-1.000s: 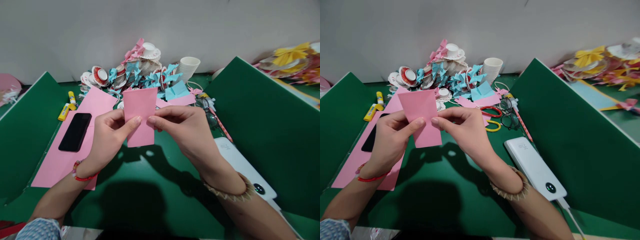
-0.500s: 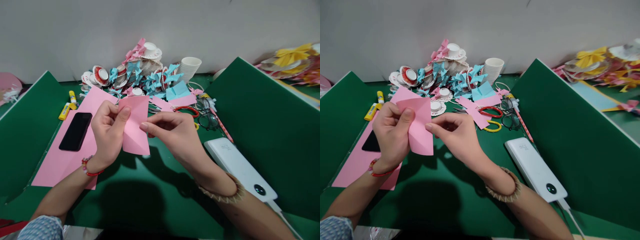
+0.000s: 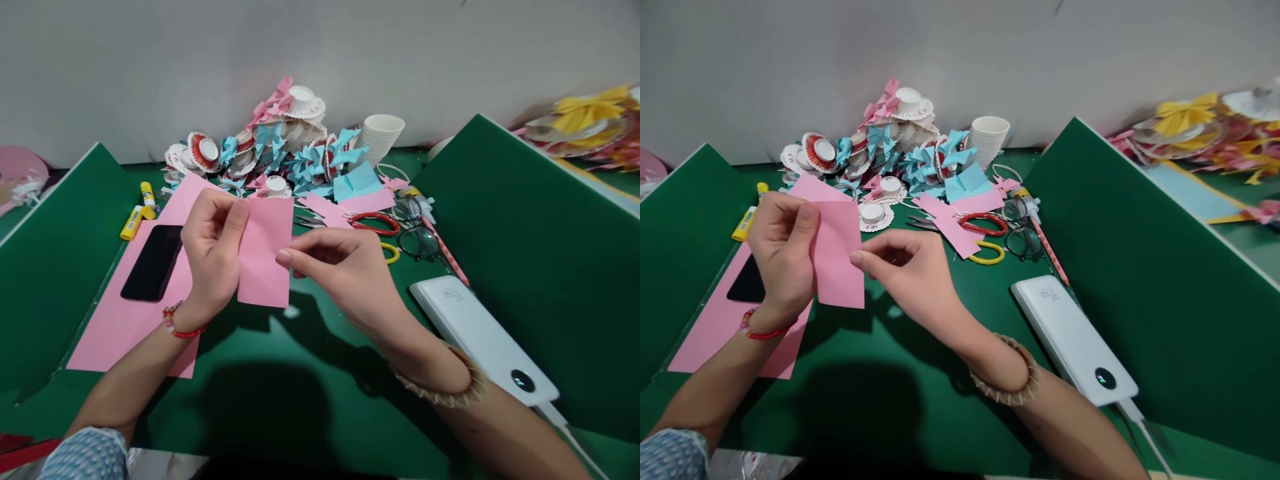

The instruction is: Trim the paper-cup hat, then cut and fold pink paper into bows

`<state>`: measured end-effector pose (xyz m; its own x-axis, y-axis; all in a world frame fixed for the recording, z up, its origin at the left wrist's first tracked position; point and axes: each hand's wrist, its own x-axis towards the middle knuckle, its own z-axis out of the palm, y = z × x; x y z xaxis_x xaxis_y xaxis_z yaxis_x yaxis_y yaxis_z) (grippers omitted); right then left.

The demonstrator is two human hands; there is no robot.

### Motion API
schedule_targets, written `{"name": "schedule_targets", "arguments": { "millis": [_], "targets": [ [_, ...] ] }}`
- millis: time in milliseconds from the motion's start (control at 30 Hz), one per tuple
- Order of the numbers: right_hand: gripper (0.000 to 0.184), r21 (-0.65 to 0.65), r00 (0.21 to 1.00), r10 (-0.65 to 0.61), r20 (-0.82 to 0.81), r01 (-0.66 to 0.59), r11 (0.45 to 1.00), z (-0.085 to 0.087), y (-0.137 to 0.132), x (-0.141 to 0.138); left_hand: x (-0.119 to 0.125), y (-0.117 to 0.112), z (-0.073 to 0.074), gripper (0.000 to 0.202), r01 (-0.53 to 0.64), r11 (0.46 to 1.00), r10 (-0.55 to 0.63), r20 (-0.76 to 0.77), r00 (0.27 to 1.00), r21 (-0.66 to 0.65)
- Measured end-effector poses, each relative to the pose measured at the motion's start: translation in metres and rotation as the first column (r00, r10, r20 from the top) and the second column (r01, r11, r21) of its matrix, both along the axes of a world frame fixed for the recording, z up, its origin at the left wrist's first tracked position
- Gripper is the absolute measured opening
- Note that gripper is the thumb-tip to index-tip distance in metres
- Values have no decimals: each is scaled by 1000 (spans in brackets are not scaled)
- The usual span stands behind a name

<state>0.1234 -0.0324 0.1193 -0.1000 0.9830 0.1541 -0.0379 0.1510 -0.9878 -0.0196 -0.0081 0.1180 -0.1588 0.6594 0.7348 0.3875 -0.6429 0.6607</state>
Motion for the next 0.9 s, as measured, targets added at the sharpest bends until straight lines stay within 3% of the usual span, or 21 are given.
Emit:
{"name": "schedule_targets", "arguments": {
  "millis": [100, 300, 433, 533, 633, 733, 800, 900],
  "targets": [
    [7, -4, 1000, 14, -6, -14, 1000, -1, -1, -1, 0, -4, -1, 27, -78, 991, 82, -34, 996, 112],
    [8, -24, 998, 49, -39, -50, 998, -4, 2, -1, -1, -9, -7, 23, -97, 980, 108, -52, 993, 176],
    [7, -8, 998, 9, -55, -9, 1000, -2, 4, 1, 1, -11, -10, 27, -7, 992, 19, -89, 996, 128],
    [6, 18, 997, -66, -47, 67, 998, -2, 4, 3, 4, -11, -9, 20, 20, 992, -16, -34, 999, 125],
    [7, 66, 987, -150, -56, 153, 986, -4, 5, 3, 6, -10, -6, 5, 105, 993, -103, 43, 994, -61],
    [7, 141, 959, -267, -100, 279, 950, -5, 7, 4, 5, -10, -2, 14, 241, 914, -234, 60, 970, -326],
    [8, 173, 940, -315, -130, 334, 927, -6, 9, 5, 4, -11, 1, 19, 239, 893, -236, 56, 970, -382],
    [11, 173, 945, -305, -117, 321, 931, -6, 11, 7, 0, -13, 6, 19, 143, 915, -146, 21, 989, -378]
  ]
}}
